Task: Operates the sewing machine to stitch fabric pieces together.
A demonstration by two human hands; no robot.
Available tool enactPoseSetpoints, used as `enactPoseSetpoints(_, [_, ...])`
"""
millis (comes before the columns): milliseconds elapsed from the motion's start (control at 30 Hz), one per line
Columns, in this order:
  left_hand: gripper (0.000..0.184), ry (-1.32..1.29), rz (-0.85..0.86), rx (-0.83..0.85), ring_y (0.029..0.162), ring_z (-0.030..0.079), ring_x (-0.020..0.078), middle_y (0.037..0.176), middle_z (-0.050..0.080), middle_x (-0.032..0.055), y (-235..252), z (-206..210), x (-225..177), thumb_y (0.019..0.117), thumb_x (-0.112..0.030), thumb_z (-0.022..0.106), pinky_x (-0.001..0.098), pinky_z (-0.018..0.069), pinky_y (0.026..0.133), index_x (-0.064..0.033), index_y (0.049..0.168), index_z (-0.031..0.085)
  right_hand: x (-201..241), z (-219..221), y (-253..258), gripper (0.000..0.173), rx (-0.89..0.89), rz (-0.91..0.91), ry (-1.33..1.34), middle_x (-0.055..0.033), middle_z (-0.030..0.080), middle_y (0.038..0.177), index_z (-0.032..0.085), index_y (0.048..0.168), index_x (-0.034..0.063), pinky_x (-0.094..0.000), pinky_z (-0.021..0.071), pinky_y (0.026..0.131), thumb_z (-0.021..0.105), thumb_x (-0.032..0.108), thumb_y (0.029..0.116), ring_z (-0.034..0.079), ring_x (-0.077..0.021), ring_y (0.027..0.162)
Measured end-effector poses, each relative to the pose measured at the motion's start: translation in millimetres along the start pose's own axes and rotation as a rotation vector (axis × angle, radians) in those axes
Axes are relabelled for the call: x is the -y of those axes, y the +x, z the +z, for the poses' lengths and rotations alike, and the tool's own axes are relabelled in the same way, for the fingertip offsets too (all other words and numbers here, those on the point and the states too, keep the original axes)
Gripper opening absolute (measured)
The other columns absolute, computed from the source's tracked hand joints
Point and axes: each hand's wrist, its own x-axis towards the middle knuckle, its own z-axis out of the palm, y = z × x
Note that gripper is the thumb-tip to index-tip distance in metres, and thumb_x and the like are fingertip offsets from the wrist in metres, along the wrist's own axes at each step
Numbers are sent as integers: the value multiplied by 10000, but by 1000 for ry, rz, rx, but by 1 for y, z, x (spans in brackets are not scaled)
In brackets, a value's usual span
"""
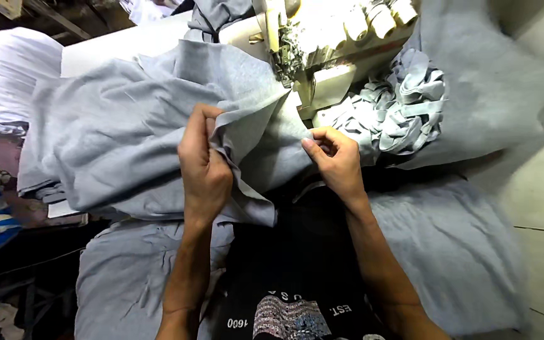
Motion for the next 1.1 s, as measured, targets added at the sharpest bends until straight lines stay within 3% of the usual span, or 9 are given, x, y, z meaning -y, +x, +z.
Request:
enactPoseSetpoints(100, [200, 72, 39, 178, 674, 568, 59, 796, 583, -2, -5, 19, -12, 863, -20, 504, 243, 494, 576, -46, 1039, 594, -1, -3, -1, 262, 12, 7, 68, 4, 651, 740, 566, 1223, 116, -215, 430, 441, 673, 114, 984, 542, -79, 522])
enactPoseSetpoints(200, [147, 347, 49, 343, 613, 606, 180, 723, 599, 19, -35, 52, -9, 793, -79, 590, 390, 481, 491, -94, 924, 654, -5, 0, 1, 228, 14, -27, 43, -17, 659, 835, 622, 1223, 104, -220, 474, 505, 630, 91, 995, 575, -81, 598])
enactPoseSetpoints(300, [175, 531, 2, 480, 667, 669, 278, 771, 641, 78, -60, 75, 3, 809, -43, 623, 464, 509, 508, -77, 973, 675, -10, 3, 3, 205, 47, -32, -6, -33, 712, 1065, 679, 1206, 80, -229, 563, 686, 563, 142, 1050, 665, -65, 803])
enactPoseSetpoints(467, [160, 484, -15, 738, 805, 700, 284, 866, 683, 90, -56, 61, 11, 1017, -159, 559, 481, 567, 650, -84, 1010, 701, -10, 7, 3, 311, 49, 34, 30, -20, 634, 905, 716, 1114, 125, -246, 466, 542, 503, 350, 1087, 572, -85, 667])
enactPoseSetpoints(567, [201, 422, -61, 413, 812, 682, 236, 932, 679, 86, -39, 42, 12, 1040, -209, 550, 451, 582, 686, -70, 1061, 694, -10, 9, 8, 281, 28, 35, 98, -7, 660, 889, 738, 1031, 130, -241, 492, 530, 602, 375, 1042, 601, -91, 668])
enactPoseSetpoints(733, [668, 462, -514, 25, 950, 659, 373, 1192, 621, 216, -22, 15, 48, 1025, -532, 540, 573, 548, 776, -55, 1472, 403, -8, 13, 7, 199, -27, 44, 100, -11, 682, 783, 742, 939, 116, -244, 490, 474, 707, 307, 986, 600, -101, 577])
enactPoseSetpoints(833, [503, 109, -595, -1, 721, 658, 245, 949, 682, 123, -30, 22, 70, 998, -467, 641, 432, 557, 630, -138, 1353, 502, -6, 15, 7, 192, -49, 30, 100, -11, 670, 776, 731, 942, 112, -237, 479, 477, 697, 294, 992, 589, -95, 575])
enactPoseSetpoints(933, [215, -155, -455, -111, 520, 559, 61, 711, 609, -27, -31, 21, 71, 1024, -337, 635, 218, 485, 467, -183, 1166, 585, -5, 16, 12, 217, -18, 18, 94, -28, 707, 909, 731, 1121, 116, -259, 547, 565, 685, 291, 1001, 653, -113, 686])
enactPoseSetpoints(1100, [128, -201, -434, -236, 494, 573, 8, 664, 632, -87, -12, 8, 72, 1034, -226, 624, 178, 507, 469, -168, 1145, 599, 1, 27, 18, 182, -59, -3, 140, -19, 669, 794, 716, 1024, 105, -225, 492, 486, 711, 282, 987, 595, -103, 583])
